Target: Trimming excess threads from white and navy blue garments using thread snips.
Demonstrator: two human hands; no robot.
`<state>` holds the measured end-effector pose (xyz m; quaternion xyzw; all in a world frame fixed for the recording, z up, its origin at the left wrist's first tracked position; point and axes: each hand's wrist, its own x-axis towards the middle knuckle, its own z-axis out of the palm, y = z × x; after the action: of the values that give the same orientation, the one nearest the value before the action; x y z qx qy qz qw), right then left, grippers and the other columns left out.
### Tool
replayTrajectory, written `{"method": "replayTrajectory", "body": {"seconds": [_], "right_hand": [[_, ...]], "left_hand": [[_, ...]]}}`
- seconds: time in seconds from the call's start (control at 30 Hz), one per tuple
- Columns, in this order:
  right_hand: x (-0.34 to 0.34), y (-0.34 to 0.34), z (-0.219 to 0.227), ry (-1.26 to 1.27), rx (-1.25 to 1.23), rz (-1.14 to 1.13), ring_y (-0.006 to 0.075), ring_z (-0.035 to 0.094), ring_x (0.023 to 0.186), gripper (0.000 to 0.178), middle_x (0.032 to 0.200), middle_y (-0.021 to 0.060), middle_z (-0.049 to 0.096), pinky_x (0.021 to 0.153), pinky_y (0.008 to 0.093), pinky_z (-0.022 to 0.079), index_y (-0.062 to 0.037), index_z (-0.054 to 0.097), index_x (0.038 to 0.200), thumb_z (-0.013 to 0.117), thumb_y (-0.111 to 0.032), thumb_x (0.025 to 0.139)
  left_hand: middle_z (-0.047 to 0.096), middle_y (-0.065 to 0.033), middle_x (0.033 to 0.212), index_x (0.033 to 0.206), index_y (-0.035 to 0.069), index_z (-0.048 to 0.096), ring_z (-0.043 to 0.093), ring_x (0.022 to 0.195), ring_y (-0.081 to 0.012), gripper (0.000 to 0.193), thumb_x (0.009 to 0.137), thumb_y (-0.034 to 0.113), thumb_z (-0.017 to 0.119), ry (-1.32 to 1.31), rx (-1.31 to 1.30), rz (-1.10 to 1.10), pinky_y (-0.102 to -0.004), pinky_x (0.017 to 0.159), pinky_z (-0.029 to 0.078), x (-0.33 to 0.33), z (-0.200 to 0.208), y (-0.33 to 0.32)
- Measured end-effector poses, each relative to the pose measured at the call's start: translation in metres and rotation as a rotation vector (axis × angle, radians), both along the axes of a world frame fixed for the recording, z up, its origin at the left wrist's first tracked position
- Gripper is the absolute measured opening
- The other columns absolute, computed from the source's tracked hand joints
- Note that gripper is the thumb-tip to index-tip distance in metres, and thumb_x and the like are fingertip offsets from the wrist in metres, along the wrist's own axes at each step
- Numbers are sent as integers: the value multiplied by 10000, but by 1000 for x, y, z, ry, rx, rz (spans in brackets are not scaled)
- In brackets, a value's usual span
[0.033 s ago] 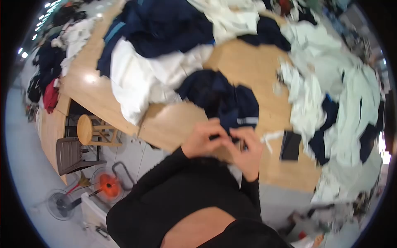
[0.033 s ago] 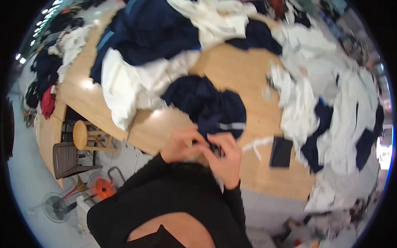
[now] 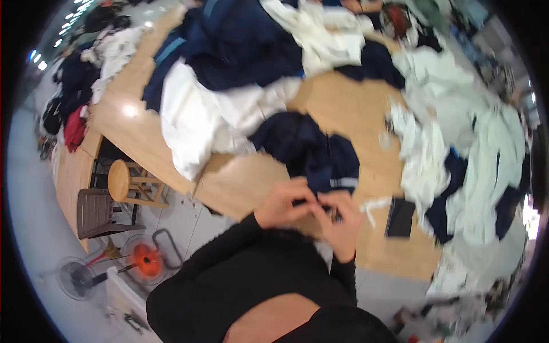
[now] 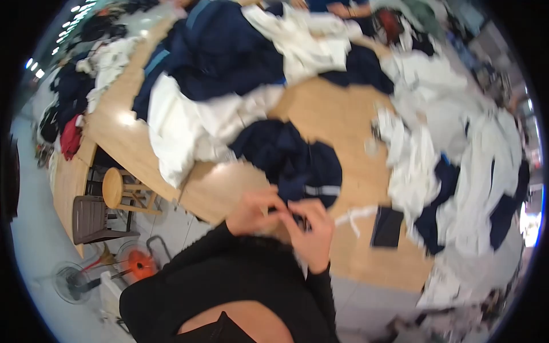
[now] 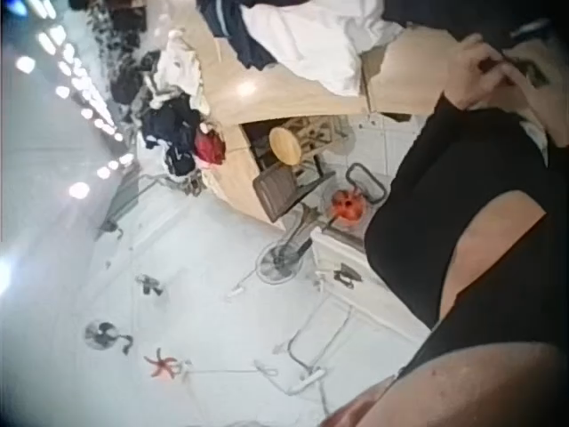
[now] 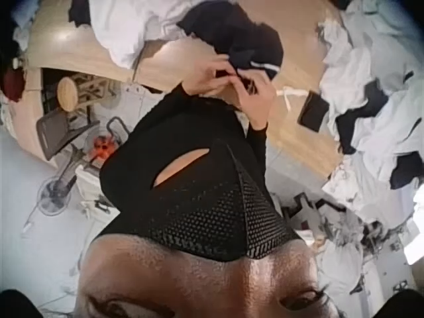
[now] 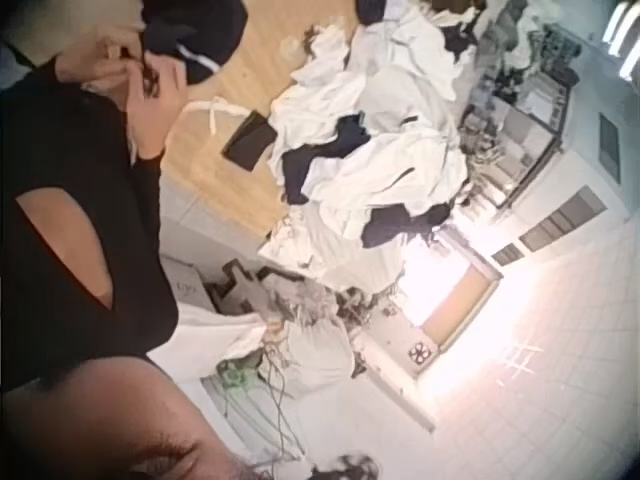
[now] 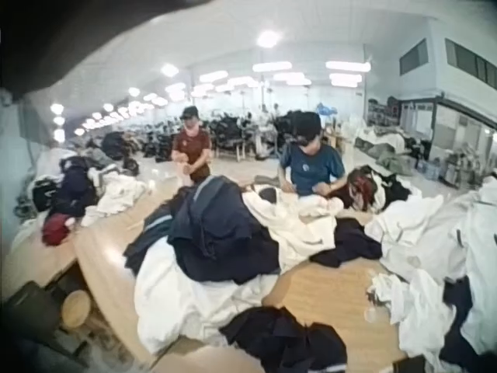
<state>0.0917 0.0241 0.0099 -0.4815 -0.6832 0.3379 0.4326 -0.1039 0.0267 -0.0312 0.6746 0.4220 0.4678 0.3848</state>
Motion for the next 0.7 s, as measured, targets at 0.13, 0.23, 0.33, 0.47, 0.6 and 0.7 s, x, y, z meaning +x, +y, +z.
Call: {"method": "replayTrajectory", "body": {"seconds": [0.13,0.23,0.33,0.47,0.6,0.7], "right_hand": [[6,-10,2,-47,-17,-42,208,623,689,63,814,100,687,616,322,467,-6,734,878,796,6,880],[4,-15,-6,-9,-7,-15,180,562,671,79,811,85,614,611,300,429,-7,684,894,754,25,913],[1,-12,-11,20,-11,5,168,543,672,97,809,82,585,618,294,421,-6,646,918,735,32,927],[10,-7,-25,85,-26,-48,133,558,696,88,834,70,616,636,278,434,-5,625,942,706,18,968],[32,3,-27,167,-40,-199,96,581,734,113,859,52,659,666,252,454,-3,614,950,658,-55,1040],[56,9,-25,127,-31,-340,94,586,746,168,833,51,661,673,245,452,-3,607,932,641,-99,1065]], "left_hand": [[623,-110,805,860,56,729,656,758,-305,134,880,131,837,18,46,-30,-398,650,485,9,-5,0],[632,-103,820,870,54,756,650,761,-298,127,895,133,852,29,108,-41,-374,655,472,6,-3,-3],[582,-86,780,892,69,776,623,720,-272,120,906,158,856,9,46,-34,-378,618,441,1,6,-7],[602,-84,781,846,64,747,643,723,-280,185,914,205,847,15,25,-40,-383,634,469,-1,10,-6],[626,-77,789,846,58,743,662,743,-270,197,933,207,837,33,5,-43,-375,655,486,-2,9,-3],[706,-73,879,870,48,753,706,805,-234,189,943,204,829,-27,-45,-47,-345,701,525,0,7,-1]]}}
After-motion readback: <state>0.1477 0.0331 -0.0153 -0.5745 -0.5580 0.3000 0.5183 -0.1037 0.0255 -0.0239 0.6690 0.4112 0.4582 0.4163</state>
